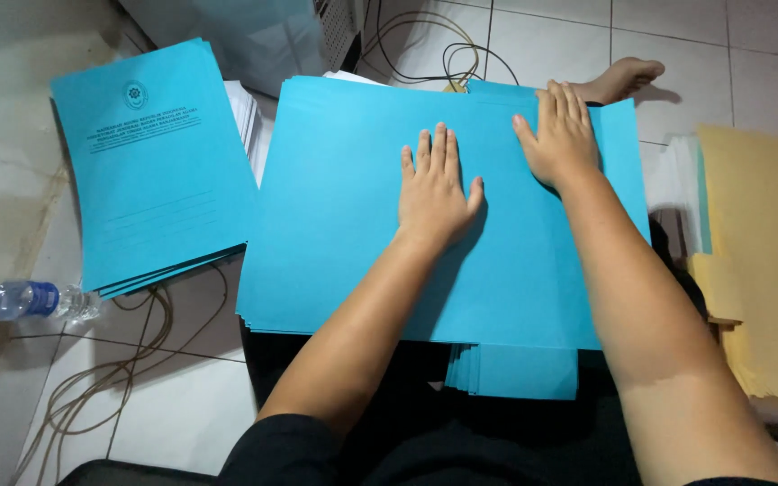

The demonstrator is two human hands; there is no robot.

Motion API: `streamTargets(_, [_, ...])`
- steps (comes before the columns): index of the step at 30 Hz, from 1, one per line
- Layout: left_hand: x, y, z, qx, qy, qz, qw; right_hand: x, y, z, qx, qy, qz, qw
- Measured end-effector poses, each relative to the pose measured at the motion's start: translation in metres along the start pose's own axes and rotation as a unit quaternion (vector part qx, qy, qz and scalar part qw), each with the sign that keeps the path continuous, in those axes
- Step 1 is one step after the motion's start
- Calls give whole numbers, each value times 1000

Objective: The person sits on the floor and repeatedly folds light blue file folders. They pick up a folder, open it, and fold the side flaps inward to create a compact shape, then place it on a stack.

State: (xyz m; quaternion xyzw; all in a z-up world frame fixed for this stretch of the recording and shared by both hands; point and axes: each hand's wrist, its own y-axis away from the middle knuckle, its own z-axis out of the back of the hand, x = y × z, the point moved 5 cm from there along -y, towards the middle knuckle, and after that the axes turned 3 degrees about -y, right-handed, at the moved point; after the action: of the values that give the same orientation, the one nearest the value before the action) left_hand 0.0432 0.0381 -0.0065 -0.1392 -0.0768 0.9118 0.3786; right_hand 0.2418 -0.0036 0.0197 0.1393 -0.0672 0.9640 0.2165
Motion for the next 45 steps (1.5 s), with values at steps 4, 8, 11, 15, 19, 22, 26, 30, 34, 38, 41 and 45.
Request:
streamTargets(4, [-2, 3, 28, 92, 28, -9, 995, -4, 54, 17, 41, 52, -57, 996])
streamTargets(8, [-2, 3, 27, 82, 28, 3, 996, -3, 109, 24, 31, 62, -67, 995])
streamTargets(11, [-1, 5, 29, 75, 33, 9, 997, 10, 156, 29, 45, 64, -72, 994])
streamTargets(15, [-1, 5, 28, 71, 31, 9, 997, 8, 212, 14, 67, 97, -80, 990])
streamTargets(19, [-2, 7, 29, 80, 19, 0, 997, 4, 213, 11, 83, 81, -92, 989])
streamTargets(22, [-4, 7, 29, 109, 3, -15, 994, -8, 179, 9, 91, 83, -86, 989])
streamTargets(26, [-5, 7, 28, 116, -4, -18, 993, -28, 103, 10, 78, 62, -77, 992])
streamTargets(30, [-5, 4, 26, 118, -1, -14, 993, -57, 33, 4, 70, 57, -89, 992])
streamTargets(34, [-3, -2, -2, 18, -41, -5, 999, -31, 38, 22, 57, 13, -112, 992])
streamTargets(38, [-5, 2, 15, 52, -16, -2, 999, -15, 78, 21, 45, 37, -113, 992])
streamTargets(41, [-5, 5, 22, 71, 1, -9, 997, 0, 111, 17, 16, 66, -93, 993])
streamTargets(45, [-7, 15, 24, 85, -3, -46, 995, 0, 121, 14, 7, 72, -111, 991])
